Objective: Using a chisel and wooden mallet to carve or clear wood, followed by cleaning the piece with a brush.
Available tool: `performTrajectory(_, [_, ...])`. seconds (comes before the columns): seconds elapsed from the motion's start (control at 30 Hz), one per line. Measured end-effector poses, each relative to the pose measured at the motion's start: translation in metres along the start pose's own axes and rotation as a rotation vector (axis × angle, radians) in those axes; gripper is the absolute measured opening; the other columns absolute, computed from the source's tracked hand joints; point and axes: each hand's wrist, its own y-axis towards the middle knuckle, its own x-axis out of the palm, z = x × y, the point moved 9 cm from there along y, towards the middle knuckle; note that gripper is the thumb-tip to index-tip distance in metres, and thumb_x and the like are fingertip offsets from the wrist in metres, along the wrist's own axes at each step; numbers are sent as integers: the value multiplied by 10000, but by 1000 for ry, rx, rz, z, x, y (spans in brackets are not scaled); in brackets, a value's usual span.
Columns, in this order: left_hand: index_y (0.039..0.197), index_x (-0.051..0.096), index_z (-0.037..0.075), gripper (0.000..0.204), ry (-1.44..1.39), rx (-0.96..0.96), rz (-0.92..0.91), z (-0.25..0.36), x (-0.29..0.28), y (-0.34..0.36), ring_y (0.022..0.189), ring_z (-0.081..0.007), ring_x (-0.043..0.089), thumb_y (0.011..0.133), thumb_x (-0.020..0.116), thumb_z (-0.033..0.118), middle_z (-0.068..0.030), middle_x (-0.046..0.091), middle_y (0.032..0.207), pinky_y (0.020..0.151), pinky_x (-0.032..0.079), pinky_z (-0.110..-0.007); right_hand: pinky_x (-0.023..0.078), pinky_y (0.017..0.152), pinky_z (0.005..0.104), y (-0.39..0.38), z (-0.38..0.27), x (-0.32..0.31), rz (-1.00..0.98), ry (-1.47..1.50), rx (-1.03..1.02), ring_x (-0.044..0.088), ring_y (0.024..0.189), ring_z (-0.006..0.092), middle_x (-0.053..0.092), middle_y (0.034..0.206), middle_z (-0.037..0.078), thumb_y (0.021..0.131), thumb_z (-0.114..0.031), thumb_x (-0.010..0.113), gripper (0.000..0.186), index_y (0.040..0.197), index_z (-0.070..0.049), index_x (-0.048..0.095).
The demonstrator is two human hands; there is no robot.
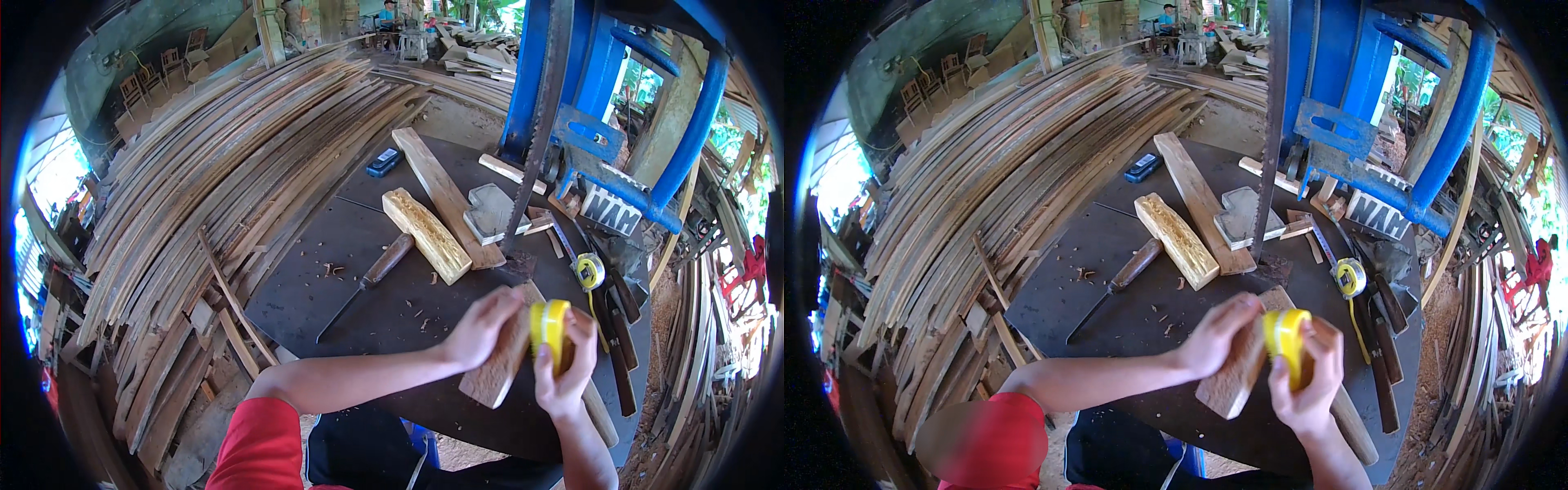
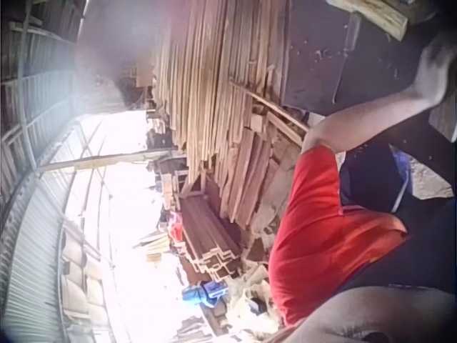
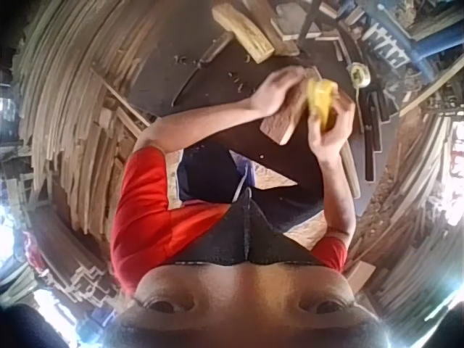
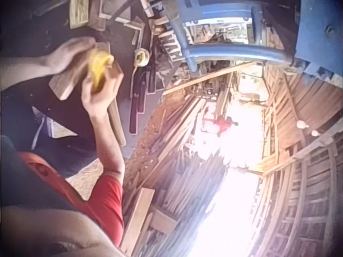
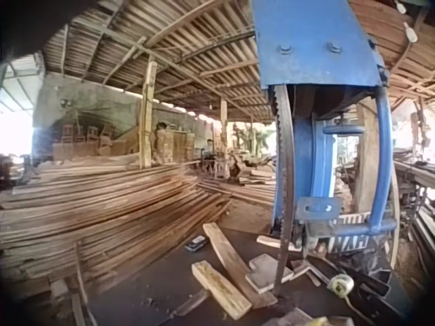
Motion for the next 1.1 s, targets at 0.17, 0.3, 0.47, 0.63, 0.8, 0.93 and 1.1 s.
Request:
performTrajectory(0.17, [962,645,61,452,-415,-187,357,14,-59,17,752,-95,580,1073,480,467,-13,632,841,746,482,-302,596,794,393,-6,-22,26,-226,246,-68,698,969,372,630,1171,232,764,-112,767,484,1221,-37,627])
performTrajectory(0.3, [952,614,71,371,22,46,190,3,-14,-4,880,-47,507,1096,477,384,19,586,910,806,433,-273,550,843,449,-4,-11,10,-43,6,-63,646,985,384,610,1160,252,805,-77,703,502,1282,7,568])
performTrajectory(0.47, [1026,654,27,401,-14,-135,168,-4,-18,-3,974,-85,542,1105,452,364,-9,635,989,914,431,-277,547,831,451,-4,-12,7,-46,46,-89,645,974,383,610,1161,259,809,-71,704,459,1244,6,579])
performTrajectory(0.63, [1002,674,80,446,-284,-275,402,6,-56,11,860,-88,588,1072,478,475,5,639,885,838,475,-279,571,812,431,-6,-21,23,-137,157,-34,667,951,398,616,1174,254,776,-55,732,534,1289,-7,588])
performTrajectory(0.8, [1098,664,33,439,-173,-220,147,-6,6,-10,1002,-92,544,1084,486,434,-29,645,1029,931,438,-295,550,860,447,1,4,4,15,3,31,651,1007,402,602,1166,273,814,-42,687,491,1283,26,560])
performTrajectory(0.93, [1074,672,34,502,-50,-308,335,-11,-46,13,906,-99,563,1078,465,491,-25,649,966,871,456,-299,579,845,414,-7,-14,15,-131,153,-33,691,982,374,630,1178,245,786,-81,738,490,1253,-1,613])
performTrajectory(1.1, [1159,663,13,538,-40,-314,440,1,-57,9,932,-94,570,1073,472,508,-26,651,1003,873,465,-287,587,844,410,-4,-21,21,-211,182,-90,691,1011,372,618,1203,230,786,-96,755,495,1261,-34,633])
